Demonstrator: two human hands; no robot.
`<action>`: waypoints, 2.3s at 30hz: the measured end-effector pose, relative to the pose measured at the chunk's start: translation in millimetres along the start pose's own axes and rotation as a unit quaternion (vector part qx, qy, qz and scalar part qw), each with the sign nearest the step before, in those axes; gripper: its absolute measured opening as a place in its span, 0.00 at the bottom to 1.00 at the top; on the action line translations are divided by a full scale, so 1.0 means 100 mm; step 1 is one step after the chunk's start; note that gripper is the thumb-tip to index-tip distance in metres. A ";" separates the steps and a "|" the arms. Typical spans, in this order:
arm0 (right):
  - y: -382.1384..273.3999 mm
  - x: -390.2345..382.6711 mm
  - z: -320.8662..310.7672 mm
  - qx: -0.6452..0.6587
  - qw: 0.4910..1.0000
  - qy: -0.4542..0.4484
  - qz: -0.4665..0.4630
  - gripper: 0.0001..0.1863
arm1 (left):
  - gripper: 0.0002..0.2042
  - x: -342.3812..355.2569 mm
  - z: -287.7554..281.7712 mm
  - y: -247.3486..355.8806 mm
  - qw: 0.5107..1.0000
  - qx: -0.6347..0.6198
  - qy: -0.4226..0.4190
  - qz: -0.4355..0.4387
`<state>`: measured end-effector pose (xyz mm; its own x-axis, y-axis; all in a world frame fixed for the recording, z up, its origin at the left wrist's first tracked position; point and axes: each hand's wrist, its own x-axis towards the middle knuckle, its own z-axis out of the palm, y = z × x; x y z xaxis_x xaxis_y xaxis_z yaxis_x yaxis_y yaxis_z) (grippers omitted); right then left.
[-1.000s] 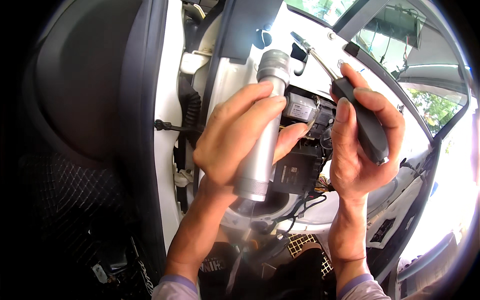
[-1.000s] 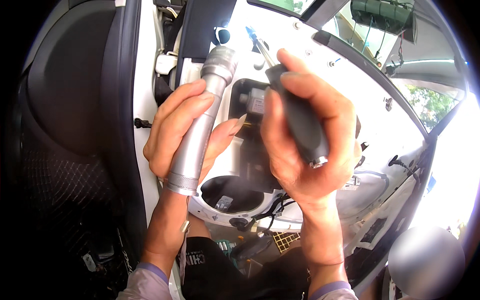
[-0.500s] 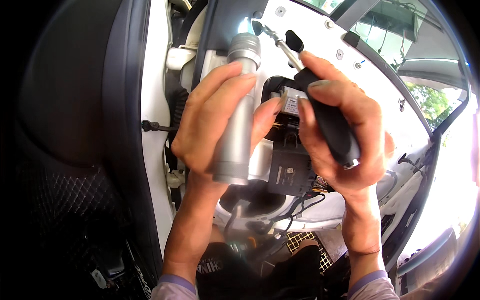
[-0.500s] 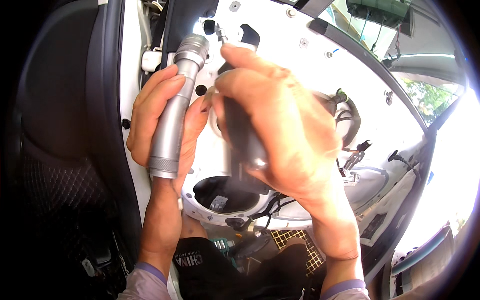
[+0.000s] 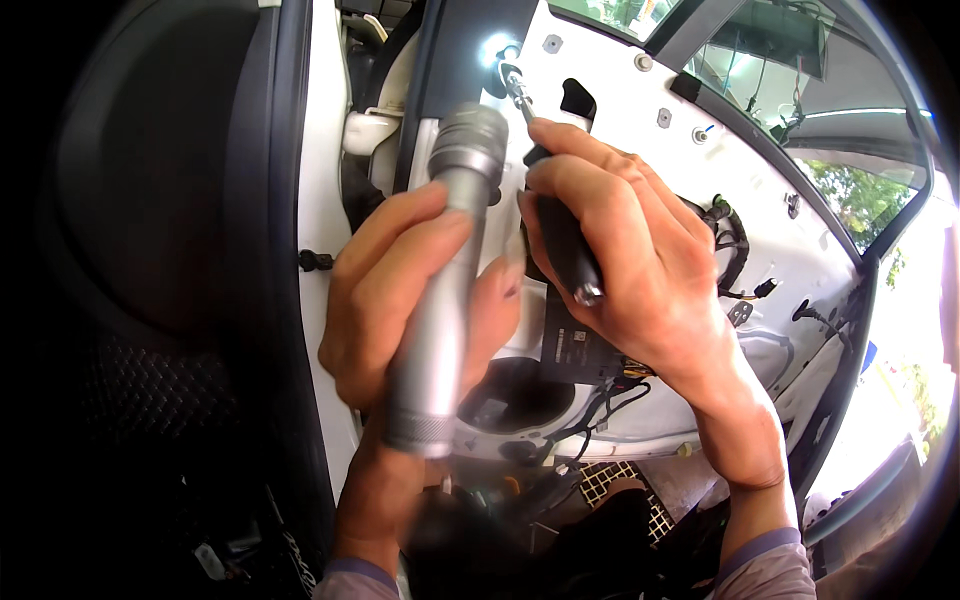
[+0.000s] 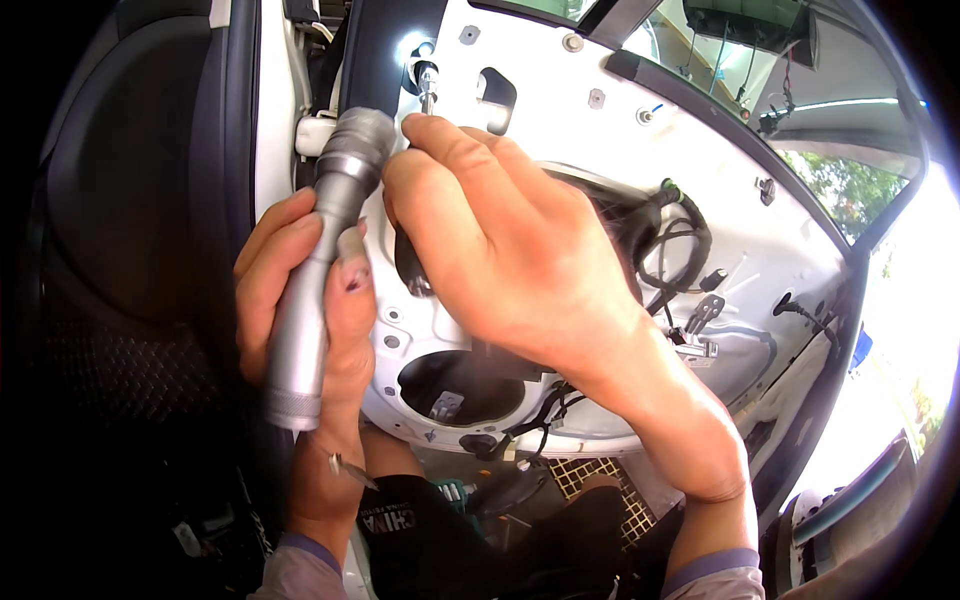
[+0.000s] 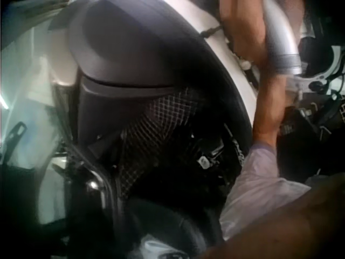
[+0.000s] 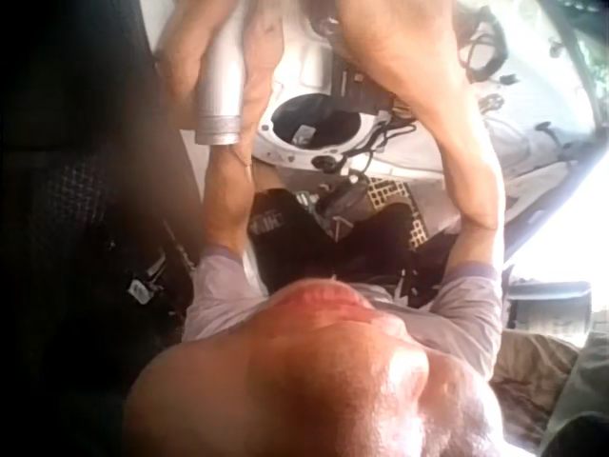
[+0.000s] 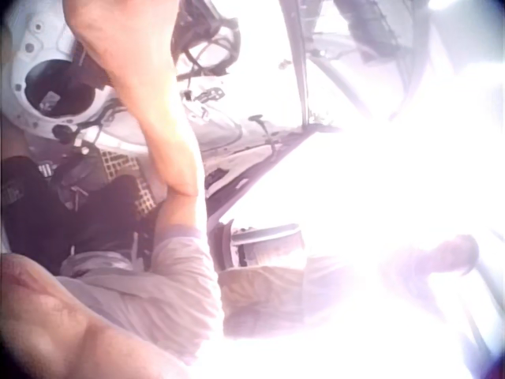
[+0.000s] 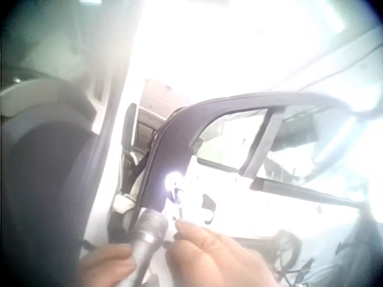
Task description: The person uses a flashlight to illuminate the interior of a car door while using a screwdriver to manipulate a screw and a small white plastic component.
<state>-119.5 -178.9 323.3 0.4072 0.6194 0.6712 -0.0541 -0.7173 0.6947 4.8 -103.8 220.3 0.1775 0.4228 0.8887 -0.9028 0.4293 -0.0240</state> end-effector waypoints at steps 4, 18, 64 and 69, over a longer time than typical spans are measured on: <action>0.02 0.01 0.08 -0.033 0.999 -0.025 0.010 0.21 | 0.17 -0.02 -0.08 0.03 0.998 -0.042 0.048 0.013; 0.18 0.06 0.30 -0.099 0.994 -0.049 -0.014 0.17 | 0.15 -0.12 -0.72 0.40 0.994 -0.022 -0.091 -0.055; 0.02 -0.12 0.54 0.042 0.963 -0.019 0.266 0.37 | 0.15 0.51 0.09 -0.13 0.725 -0.348 -0.162 -0.572; -0.25 -0.16 0.32 0.045 0.905 0.004 0.423 0.29 | 0.13 0.72 0.23 0.02 0.726 -0.273 -0.160 -0.611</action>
<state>-95.8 -181.1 287.4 0.2485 -0.1607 0.9552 -0.2695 -0.9587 -0.0912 6.9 -91.1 294.7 0.5364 -0.7086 0.4585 0.1570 0.6175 0.7707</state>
